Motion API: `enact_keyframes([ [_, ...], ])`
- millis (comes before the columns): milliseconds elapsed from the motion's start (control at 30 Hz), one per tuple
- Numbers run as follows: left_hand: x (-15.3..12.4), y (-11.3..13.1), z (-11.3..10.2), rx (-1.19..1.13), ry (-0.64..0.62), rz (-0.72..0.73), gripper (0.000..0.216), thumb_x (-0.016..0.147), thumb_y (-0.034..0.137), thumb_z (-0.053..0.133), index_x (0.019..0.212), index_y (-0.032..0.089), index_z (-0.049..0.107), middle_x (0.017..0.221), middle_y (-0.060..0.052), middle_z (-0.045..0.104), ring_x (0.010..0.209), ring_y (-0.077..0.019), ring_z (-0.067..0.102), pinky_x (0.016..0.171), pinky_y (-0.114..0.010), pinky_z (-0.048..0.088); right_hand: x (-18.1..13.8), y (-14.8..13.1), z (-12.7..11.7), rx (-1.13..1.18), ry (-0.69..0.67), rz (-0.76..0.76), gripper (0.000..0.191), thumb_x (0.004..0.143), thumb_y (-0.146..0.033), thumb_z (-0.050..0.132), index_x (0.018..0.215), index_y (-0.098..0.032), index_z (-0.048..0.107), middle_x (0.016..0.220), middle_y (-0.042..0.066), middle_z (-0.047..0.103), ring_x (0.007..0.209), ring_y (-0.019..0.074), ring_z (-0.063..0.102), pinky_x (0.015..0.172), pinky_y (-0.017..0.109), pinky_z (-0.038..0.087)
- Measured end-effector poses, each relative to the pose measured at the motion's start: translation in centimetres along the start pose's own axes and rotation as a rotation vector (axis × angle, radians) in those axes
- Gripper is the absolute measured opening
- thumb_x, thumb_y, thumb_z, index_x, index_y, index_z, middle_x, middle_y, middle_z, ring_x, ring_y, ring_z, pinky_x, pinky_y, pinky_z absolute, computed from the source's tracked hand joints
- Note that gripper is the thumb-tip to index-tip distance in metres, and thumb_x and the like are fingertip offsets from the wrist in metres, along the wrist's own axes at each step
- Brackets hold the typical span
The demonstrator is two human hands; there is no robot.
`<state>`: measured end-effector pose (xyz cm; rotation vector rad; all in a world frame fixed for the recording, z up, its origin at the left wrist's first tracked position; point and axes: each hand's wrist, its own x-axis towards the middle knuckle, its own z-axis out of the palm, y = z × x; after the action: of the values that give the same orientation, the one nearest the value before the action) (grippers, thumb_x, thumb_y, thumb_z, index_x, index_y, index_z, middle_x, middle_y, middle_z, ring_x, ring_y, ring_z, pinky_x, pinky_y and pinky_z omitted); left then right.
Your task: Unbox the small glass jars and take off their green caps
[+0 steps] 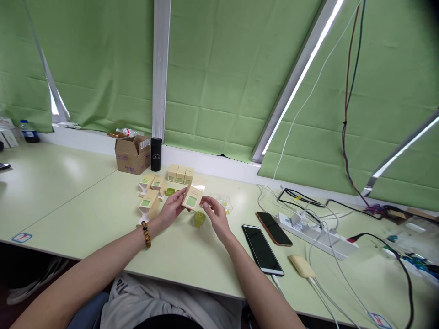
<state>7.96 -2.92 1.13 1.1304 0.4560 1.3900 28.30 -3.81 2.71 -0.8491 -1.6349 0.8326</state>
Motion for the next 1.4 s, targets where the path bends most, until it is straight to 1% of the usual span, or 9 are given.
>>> enact_keyframes([
  [133,-0.4,0.1,0.3,0.07,-0.023,-0.031,0.058,0.093,0.048,0.074,0.144,0.022,0.063,0.126,-0.011,0.072,0.101,-0.021,0.068,0.084,-0.031,0.056,0.0,-0.2,0.7,0.183,-0.093,0.074,0.052,0.085,-0.07,0.069,0.112,-0.025,0.074,0.105,0.008,0.078,0.103,0.0301,0.071,0.088,0.041,0.056],
  [233,-0.5,0.3,0.6,0.141,-0.036,-0.017,0.06,0.095,0.051,0.069,0.147,0.022,0.06,0.13,-0.012,0.071,0.11,-0.025,0.068,0.09,-0.036,0.057,-0.2,-0.6,1.0,0.26,-0.118,0.139,0.056,0.079,-0.074,0.073,0.105,-0.025,0.075,0.101,0.008,0.077,0.1,0.0297,0.071,0.087,0.04,0.057],
  [400,-0.9,1.0,1.2,0.289,-0.031,0.066,0.06,0.099,0.051,0.063,0.149,0.019,0.055,0.126,-0.013,0.073,0.111,-0.0265,0.07,0.098,-0.041,0.055,-0.2,-1.0,0.7,0.325,-0.06,0.14,0.052,0.077,-0.068,0.076,0.105,-0.024,0.074,0.102,0.008,0.077,0.095,0.0275,0.071,0.087,0.04,0.057],
  [600,-1.5,0.8,1.7,0.369,-0.113,0.164,0.058,0.098,0.039,0.065,0.151,0.021,0.05,0.141,-0.016,0.063,0.127,-0.0291,0.062,0.1,-0.041,0.054,0.1,-0.6,0.5,0.39,0.067,0.147,0.041,0.076,-0.056,0.081,0.101,-0.024,0.075,0.098,0.006,0.079,0.085,0.0231,0.069,0.085,0.038,0.056],
  [767,-1.5,0.4,1.5,0.453,-0.14,0.182,0.062,0.099,0.034,0.066,0.155,0.023,0.043,0.143,-0.016,0.058,0.127,-0.0278,0.061,0.107,-0.043,0.05,0.0,-0.6,0.9,0.361,0.063,0.151,0.046,0.077,-0.059,0.081,0.106,-0.024,0.073,0.099,0.007,0.08,0.093,0.0265,0.073,0.088,0.04,0.057],
  [900,-1.4,0.3,1.4,0.471,-0.137,0.186,0.062,0.098,0.036,0.066,0.153,0.024,0.041,0.142,-0.017,0.058,0.128,-0.0288,0.06,0.107,-0.043,0.05,-0.2,-0.7,1.0,0.321,0.032,0.134,0.047,0.08,-0.061,0.079,0.109,-0.025,0.071,0.102,0.008,0.08,0.1,0.0291,0.075,0.093,0.043,0.058],
  [1033,-1.4,0.3,1.5,0.473,-0.128,0.187,0.061,0.097,0.037,0.067,0.151,0.024,0.042,0.142,-0.016,0.058,0.126,-0.028,0.061,0.105,-0.042,0.05,-0.2,-0.6,1.1,0.333,0.026,0.129,0.046,0.081,-0.059,0.079,0.111,-0.025,0.07,0.103,0.008,0.08,0.1,0.0288,0.077,0.096,0.045,0.058],
  [1267,-1.4,0.2,1.4,0.464,-0.124,0.189,0.061,0.097,0.036,0.067,0.151,0.025,0.041,0.14,-0.015,0.058,0.126,-0.028,0.061,0.104,-0.042,0.05,-0.1,0.0,1.0,0.31,0.025,0.13,0.05,0.081,-0.061,0.079,0.113,-0.024,0.069,0.099,0.008,0.08,0.096,0.0281,0.077,0.093,0.044,0.059],
  [1400,-1.3,0.2,1.5,0.469,-0.121,0.184,0.058,0.098,0.034,0.065,0.15,0.025,0.041,0.14,-0.015,0.058,0.128,-0.028,0.059,0.105,-0.043,0.05,0.0,0.7,0.9,0.269,0.012,0.12,0.054,0.082,-0.061,0.078,0.12,-0.024,0.066,0.101,0.009,0.08,0.097,0.0271,0.075,0.092,0.042,0.057],
])
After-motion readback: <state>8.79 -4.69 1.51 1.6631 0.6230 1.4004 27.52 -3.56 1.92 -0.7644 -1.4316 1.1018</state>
